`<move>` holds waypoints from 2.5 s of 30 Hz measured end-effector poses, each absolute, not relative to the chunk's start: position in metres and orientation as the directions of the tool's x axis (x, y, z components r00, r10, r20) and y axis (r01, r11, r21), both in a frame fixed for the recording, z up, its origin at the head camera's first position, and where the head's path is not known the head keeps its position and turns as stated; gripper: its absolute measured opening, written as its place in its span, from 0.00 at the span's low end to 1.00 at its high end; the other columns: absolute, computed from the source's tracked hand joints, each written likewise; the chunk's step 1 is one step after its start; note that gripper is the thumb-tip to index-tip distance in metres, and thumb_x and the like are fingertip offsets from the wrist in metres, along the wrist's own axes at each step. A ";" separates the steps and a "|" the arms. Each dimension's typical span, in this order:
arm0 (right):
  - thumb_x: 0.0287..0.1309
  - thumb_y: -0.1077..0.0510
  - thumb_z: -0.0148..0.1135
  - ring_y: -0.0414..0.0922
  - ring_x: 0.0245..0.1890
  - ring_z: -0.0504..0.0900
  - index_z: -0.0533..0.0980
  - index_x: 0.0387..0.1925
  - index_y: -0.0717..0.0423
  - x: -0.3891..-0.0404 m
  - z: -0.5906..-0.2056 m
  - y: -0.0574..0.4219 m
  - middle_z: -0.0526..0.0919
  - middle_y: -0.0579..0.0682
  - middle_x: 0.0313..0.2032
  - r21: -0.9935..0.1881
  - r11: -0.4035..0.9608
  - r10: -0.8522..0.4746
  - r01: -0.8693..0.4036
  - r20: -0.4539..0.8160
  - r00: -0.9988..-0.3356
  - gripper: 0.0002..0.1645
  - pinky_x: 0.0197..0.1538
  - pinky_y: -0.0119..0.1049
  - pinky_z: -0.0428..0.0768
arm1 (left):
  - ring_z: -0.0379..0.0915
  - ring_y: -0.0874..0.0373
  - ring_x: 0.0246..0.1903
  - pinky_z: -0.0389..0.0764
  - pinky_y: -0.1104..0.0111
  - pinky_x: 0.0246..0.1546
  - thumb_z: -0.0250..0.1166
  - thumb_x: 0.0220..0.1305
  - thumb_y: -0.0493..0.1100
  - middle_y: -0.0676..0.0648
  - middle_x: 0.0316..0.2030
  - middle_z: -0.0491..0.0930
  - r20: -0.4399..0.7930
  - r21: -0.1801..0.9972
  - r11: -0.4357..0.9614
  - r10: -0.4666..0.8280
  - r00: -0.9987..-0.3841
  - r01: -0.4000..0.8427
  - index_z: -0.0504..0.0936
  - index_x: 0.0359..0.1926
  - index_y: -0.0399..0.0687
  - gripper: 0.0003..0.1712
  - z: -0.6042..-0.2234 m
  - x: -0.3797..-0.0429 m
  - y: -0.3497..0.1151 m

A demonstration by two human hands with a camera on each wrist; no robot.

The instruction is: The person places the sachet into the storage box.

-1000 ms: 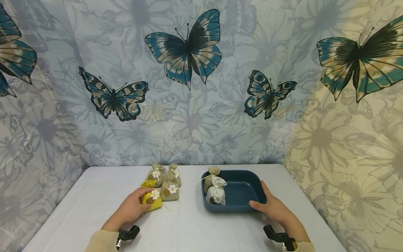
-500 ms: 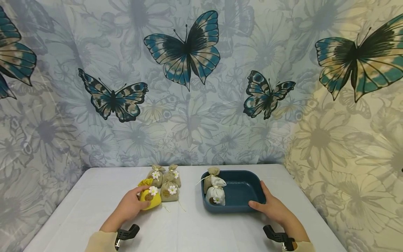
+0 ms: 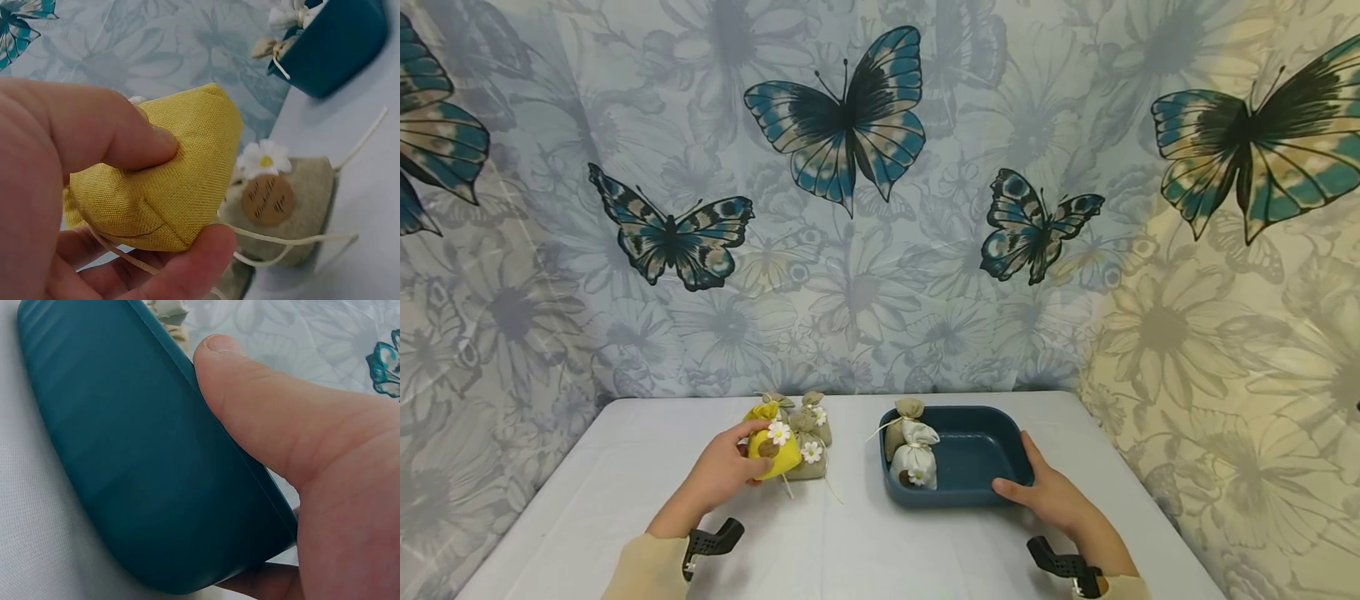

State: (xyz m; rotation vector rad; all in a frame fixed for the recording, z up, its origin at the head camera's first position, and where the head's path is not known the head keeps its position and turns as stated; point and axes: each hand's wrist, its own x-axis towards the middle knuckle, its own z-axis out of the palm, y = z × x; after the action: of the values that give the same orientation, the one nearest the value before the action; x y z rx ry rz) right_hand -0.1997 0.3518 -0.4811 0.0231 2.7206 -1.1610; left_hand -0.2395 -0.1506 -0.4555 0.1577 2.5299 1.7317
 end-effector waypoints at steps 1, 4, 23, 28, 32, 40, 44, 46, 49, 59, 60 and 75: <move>0.60 0.36 0.66 0.74 0.69 0.47 0.29 0.79 0.53 -0.200 -0.481 0.352 0.37 0.71 0.74 -0.715 0.694 -0.056 0.087 -0.174 -0.983 0.68 0.60 0.73 0.58 | 0.78 0.50 0.33 0.83 0.54 0.30 0.73 0.54 0.34 0.41 0.42 0.80 0.002 0.933 0.356 0.132 -0.991 0.049 0.74 0.66 0.44 0.37 -0.453 -0.240 -0.148; 0.61 0.36 0.66 0.74 0.69 0.48 0.29 0.79 0.53 -0.199 -0.482 0.352 0.37 0.71 0.74 -0.718 0.690 -0.054 0.090 -0.176 -0.983 0.68 0.60 0.72 0.58 | 0.77 0.50 0.33 0.83 0.55 0.31 0.74 0.54 0.35 0.41 0.41 0.79 0.016 0.932 0.356 0.158 -0.987 0.072 0.74 0.66 0.45 0.37 -0.445 -0.243 -0.142; 0.61 0.36 0.65 0.74 0.69 0.48 0.29 0.79 0.51 -0.200 -0.484 0.353 0.37 0.70 0.75 -0.711 0.699 -0.051 0.082 -0.164 -0.985 0.68 0.61 0.72 0.57 | 0.79 0.49 0.35 0.84 0.52 0.31 0.73 0.56 0.36 0.41 0.44 0.81 0.113 0.921 0.324 0.316 -0.942 0.218 0.77 0.63 0.51 0.32 -0.399 -0.260 -0.077; 0.61 0.36 0.65 0.74 0.69 0.49 0.29 0.79 0.52 -0.200 -0.484 0.354 0.38 0.70 0.75 -0.709 0.700 -0.051 0.080 -0.162 -0.985 0.68 0.61 0.72 0.57 | 0.79 0.49 0.36 0.84 0.56 0.30 0.72 0.56 0.35 0.41 0.45 0.80 0.134 0.924 0.289 0.371 -0.919 0.251 0.78 0.62 0.52 0.31 -0.389 -0.264 -0.057; 0.61 0.36 0.65 0.74 0.69 0.48 0.29 0.79 0.53 -0.202 -0.483 0.353 0.37 0.70 0.75 -0.707 0.703 -0.056 0.081 -0.168 -0.984 0.68 0.61 0.72 0.57 | 0.80 0.49 0.36 0.83 0.58 0.30 0.71 0.58 0.36 0.41 0.45 0.80 0.135 0.927 0.267 0.423 -0.896 0.265 0.76 0.63 0.51 0.31 -0.382 -0.266 -0.044; 0.61 0.36 0.65 0.73 0.70 0.48 0.29 0.79 0.54 -0.202 -0.482 0.354 0.37 0.70 0.75 -0.714 0.696 -0.057 0.079 -0.165 -0.985 0.67 0.62 0.72 0.56 | 0.79 0.50 0.37 0.83 0.59 0.31 0.71 0.59 0.36 0.43 0.48 0.79 0.125 0.913 0.295 0.453 -0.882 0.281 0.76 0.64 0.55 0.32 -0.376 -0.271 -0.021; 0.61 0.37 0.65 0.74 0.69 0.48 0.29 0.79 0.54 -0.201 -0.482 0.355 0.37 0.70 0.75 -0.713 0.697 -0.057 0.076 -0.160 -0.985 0.67 0.62 0.72 0.57 | 0.80 0.51 0.38 0.83 0.59 0.31 0.71 0.58 0.36 0.44 0.49 0.79 0.137 0.907 0.291 0.482 -0.866 0.305 0.77 0.64 0.54 0.32 -0.377 -0.276 -0.008; 0.61 0.36 0.65 0.74 0.69 0.48 0.29 0.79 0.54 -0.201 -0.482 0.355 0.38 0.70 0.75 -0.711 0.699 -0.055 0.076 -0.160 -0.986 0.67 0.61 0.72 0.57 | 0.79 0.51 0.40 0.84 0.60 0.31 0.71 0.58 0.35 0.44 0.52 0.78 0.147 0.908 0.275 0.499 -0.854 0.317 0.77 0.64 0.53 0.32 -0.377 -0.278 -0.001; 0.61 0.36 0.65 0.74 0.69 0.49 0.29 0.79 0.53 -0.200 -0.483 0.356 0.37 0.70 0.75 -0.709 0.701 -0.052 0.079 -0.162 -0.985 0.67 0.61 0.72 0.58 | 0.78 0.51 0.43 0.84 0.60 0.32 0.71 0.59 0.35 0.44 0.54 0.76 0.156 0.913 0.249 0.521 -0.839 0.324 0.76 0.64 0.53 0.31 -0.378 -0.281 0.010; 0.60 0.35 0.65 0.75 0.69 0.49 0.30 0.79 0.54 -0.201 -0.482 0.354 0.39 0.72 0.74 -0.701 0.706 -0.039 0.098 -0.177 -0.984 0.68 0.61 0.72 0.57 | 0.78 0.53 0.42 0.84 0.51 0.38 0.72 0.59 0.36 0.47 0.50 0.78 0.138 0.933 0.204 0.556 -0.820 0.296 0.76 0.64 0.57 0.32 -0.376 -0.285 0.047; 0.60 0.35 0.65 0.75 0.69 0.49 0.30 0.79 0.55 -0.201 -0.482 0.353 0.39 0.72 0.74 -0.702 0.705 -0.037 0.100 -0.178 -0.983 0.68 0.61 0.72 0.58 | 0.78 0.53 0.42 0.83 0.50 0.39 0.71 0.59 0.36 0.47 0.50 0.77 0.132 0.937 0.198 0.560 -0.818 0.287 0.76 0.64 0.57 0.32 -0.377 -0.285 0.050; 0.60 0.35 0.65 0.72 0.70 0.50 0.31 0.79 0.55 -0.200 -0.478 0.353 0.41 0.70 0.74 -0.719 0.686 -0.036 0.113 -0.189 -0.981 0.67 0.62 0.71 0.58 | 0.76 0.58 0.43 0.80 0.67 0.40 0.71 0.61 0.36 0.52 0.53 0.76 0.121 0.895 0.284 0.588 -0.800 0.344 0.76 0.65 0.58 0.31 -0.405 -0.294 0.105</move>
State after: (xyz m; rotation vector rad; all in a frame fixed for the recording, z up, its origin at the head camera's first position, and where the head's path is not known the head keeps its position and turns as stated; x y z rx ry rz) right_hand -0.2001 0.3526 -0.4783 0.0624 2.7087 -1.1734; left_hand -0.2938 0.1052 -0.4048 0.8607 2.3204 1.5257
